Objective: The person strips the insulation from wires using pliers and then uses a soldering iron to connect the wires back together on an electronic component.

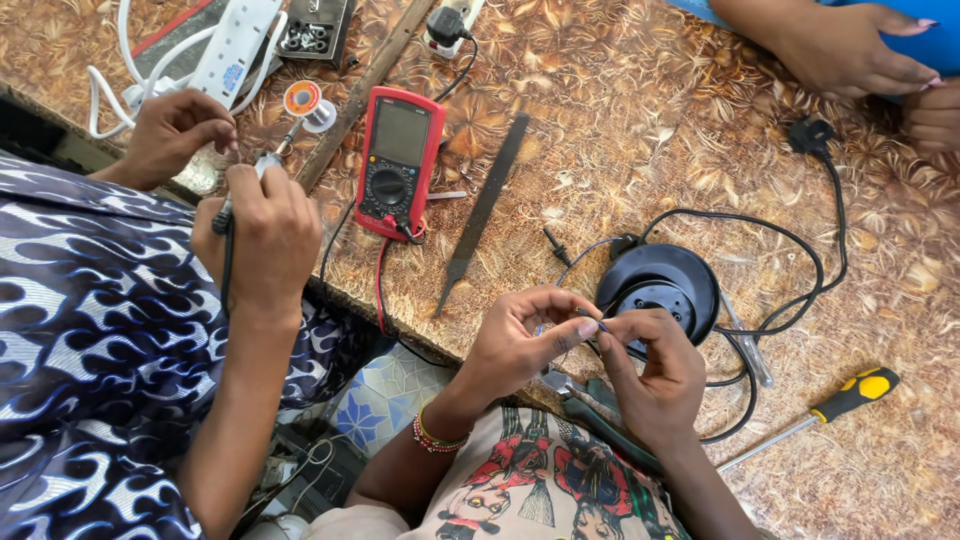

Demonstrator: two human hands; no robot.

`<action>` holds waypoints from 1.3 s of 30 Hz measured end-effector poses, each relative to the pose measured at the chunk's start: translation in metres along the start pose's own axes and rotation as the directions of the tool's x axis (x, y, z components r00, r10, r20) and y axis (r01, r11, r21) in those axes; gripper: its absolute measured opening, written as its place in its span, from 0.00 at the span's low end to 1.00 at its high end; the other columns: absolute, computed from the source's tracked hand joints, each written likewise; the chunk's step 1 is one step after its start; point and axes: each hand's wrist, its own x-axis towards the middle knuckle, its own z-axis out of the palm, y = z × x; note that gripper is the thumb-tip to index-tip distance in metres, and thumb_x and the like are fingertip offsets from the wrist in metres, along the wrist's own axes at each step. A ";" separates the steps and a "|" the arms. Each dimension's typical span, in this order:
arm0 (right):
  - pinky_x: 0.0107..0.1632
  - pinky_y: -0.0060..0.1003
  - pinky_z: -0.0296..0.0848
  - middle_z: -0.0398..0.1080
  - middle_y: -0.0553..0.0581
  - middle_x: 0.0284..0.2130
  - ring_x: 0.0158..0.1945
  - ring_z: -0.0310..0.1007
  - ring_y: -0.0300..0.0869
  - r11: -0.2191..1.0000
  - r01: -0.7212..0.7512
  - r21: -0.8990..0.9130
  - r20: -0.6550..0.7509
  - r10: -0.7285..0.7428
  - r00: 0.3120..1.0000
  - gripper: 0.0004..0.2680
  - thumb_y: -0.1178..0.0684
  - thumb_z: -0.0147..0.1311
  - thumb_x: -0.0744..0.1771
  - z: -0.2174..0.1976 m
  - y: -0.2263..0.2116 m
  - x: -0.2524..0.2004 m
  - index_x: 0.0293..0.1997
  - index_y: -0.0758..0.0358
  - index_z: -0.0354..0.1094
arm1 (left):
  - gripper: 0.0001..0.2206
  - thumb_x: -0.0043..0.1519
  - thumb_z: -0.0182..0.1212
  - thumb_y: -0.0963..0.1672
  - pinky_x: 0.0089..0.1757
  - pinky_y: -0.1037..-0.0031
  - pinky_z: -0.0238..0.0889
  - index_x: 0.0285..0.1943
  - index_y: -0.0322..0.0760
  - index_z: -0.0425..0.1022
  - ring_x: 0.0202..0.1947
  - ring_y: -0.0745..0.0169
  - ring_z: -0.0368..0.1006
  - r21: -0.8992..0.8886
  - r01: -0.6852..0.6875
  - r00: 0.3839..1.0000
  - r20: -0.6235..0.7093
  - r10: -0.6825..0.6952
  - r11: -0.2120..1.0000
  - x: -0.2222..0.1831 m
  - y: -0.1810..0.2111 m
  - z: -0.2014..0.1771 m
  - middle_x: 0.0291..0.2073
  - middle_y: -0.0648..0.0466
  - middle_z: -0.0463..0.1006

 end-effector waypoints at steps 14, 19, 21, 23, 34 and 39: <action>0.41 0.35 0.71 0.75 0.57 0.32 0.36 0.72 0.44 1.000 0.002 -0.023 0.007 -0.002 1.000 0.04 0.57 0.57 0.68 -0.002 0.002 -0.001 0.38 0.66 0.73 | 0.08 0.60 0.69 0.46 0.39 0.85 0.67 0.42 0.38 0.81 0.35 0.76 0.72 0.167 -0.005 1.000 0.003 0.004 0.986 0.000 0.008 0.001 0.35 0.59 0.80; 0.39 0.34 0.70 0.72 0.53 0.26 0.34 0.71 0.42 0.999 -0.018 -0.040 0.042 0.019 0.999 0.06 0.54 0.53 0.69 -0.003 -0.004 0.002 0.36 0.64 0.72 | 0.07 0.60 0.69 0.46 0.36 0.85 0.62 0.41 0.39 0.80 0.32 0.78 0.68 0.167 -0.006 1.000 0.009 0.005 0.986 0.000 0.004 0.000 0.33 0.61 0.78; 0.39 0.33 0.70 0.71 0.52 0.26 0.34 0.71 0.41 0.999 -0.026 -0.045 0.057 0.028 0.998 0.06 0.54 0.52 0.70 -0.002 -0.004 0.004 0.37 0.63 0.72 | 0.07 0.60 0.69 0.45 0.33 0.86 0.60 0.41 0.39 0.80 0.30 0.80 0.65 0.138 -0.004 1.000 0.011 0.003 0.990 0.000 0.002 -0.001 0.32 0.62 0.77; 0.38 0.33 0.69 0.71 0.52 0.26 0.33 0.70 0.40 0.997 -0.050 -0.051 0.079 0.053 0.995 0.08 0.52 0.50 0.70 -0.002 -0.004 0.005 0.35 0.62 0.71 | 0.07 0.61 0.67 0.45 0.33 0.85 0.59 0.42 0.39 0.79 0.30 0.80 0.64 0.159 0.004 1.000 0.002 -0.004 0.987 0.000 0.001 -0.002 0.32 0.62 0.76; 0.30 0.29 0.67 0.71 0.51 0.25 0.26 0.69 0.35 0.998 -0.068 -0.014 0.106 0.069 0.992 0.12 0.46 0.45 0.71 0.002 -0.009 0.009 0.37 0.61 0.72 | 0.10 0.64 0.61 0.47 0.36 0.81 0.66 0.47 0.38 0.74 0.32 0.71 0.70 0.113 0.025 0.988 -0.153 -0.007 0.993 -0.003 0.002 -0.017 0.32 0.57 0.75; 0.31 0.32 0.73 0.75 0.48 0.21 0.23 0.73 0.34 0.969 -0.126 0.213 0.437 0.021 0.899 0.10 0.49 0.47 0.69 0.018 -0.048 0.026 0.35 0.59 0.75 | 0.09 0.67 0.58 0.45 0.38 0.80 0.69 0.48 0.34 0.72 0.32 0.69 0.72 0.079 -0.020 0.970 -0.239 0.039 0.997 -0.002 -0.027 -0.045 0.31 0.53 0.76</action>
